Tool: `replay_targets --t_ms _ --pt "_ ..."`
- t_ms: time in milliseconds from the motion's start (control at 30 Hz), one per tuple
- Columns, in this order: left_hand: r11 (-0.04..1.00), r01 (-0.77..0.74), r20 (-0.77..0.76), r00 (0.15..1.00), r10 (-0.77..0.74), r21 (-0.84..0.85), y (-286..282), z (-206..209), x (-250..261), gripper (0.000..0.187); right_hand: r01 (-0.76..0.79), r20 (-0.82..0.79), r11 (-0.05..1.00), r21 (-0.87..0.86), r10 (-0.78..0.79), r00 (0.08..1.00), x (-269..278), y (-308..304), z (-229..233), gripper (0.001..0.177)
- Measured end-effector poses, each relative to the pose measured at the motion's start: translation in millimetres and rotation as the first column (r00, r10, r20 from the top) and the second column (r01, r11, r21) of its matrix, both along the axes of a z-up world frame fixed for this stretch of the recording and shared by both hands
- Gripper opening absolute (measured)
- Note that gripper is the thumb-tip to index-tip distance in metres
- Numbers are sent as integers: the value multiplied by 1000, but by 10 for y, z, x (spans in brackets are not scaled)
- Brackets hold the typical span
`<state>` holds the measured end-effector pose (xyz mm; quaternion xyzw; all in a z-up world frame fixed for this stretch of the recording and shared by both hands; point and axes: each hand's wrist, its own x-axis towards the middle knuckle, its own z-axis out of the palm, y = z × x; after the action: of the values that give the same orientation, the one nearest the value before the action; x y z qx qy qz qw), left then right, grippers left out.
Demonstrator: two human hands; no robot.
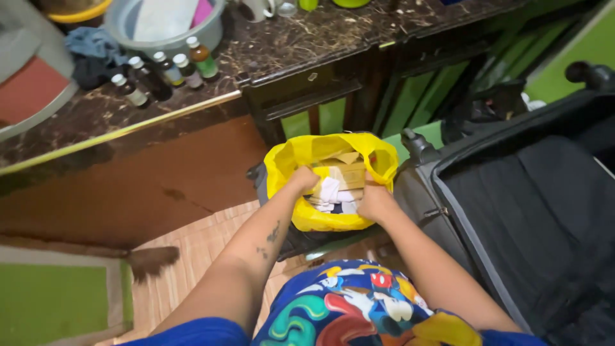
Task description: The person places a smaller hardshell suitcase, a black backpack, a box, and various items from a yellow plastic bag into a larger open suitcase.
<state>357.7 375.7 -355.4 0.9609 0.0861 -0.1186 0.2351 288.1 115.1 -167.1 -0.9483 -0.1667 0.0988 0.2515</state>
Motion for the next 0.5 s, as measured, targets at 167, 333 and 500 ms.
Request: replay_targets --t_ms 167,333,500 --pt "716 -534 -241 845 478 -450 -117 238 16 44 -36 91 982 188 19 996 225 -70 -235 108" --pt "566 -676 -444 737 510 -471 -41 668 -19 44 117 -143 979 164 -94 985 193 24 259 113" --pt "406 -799 -630 600 494 -443 5 855 86 44 137 -110 962 236 -113 987 376 -146 -114 107"
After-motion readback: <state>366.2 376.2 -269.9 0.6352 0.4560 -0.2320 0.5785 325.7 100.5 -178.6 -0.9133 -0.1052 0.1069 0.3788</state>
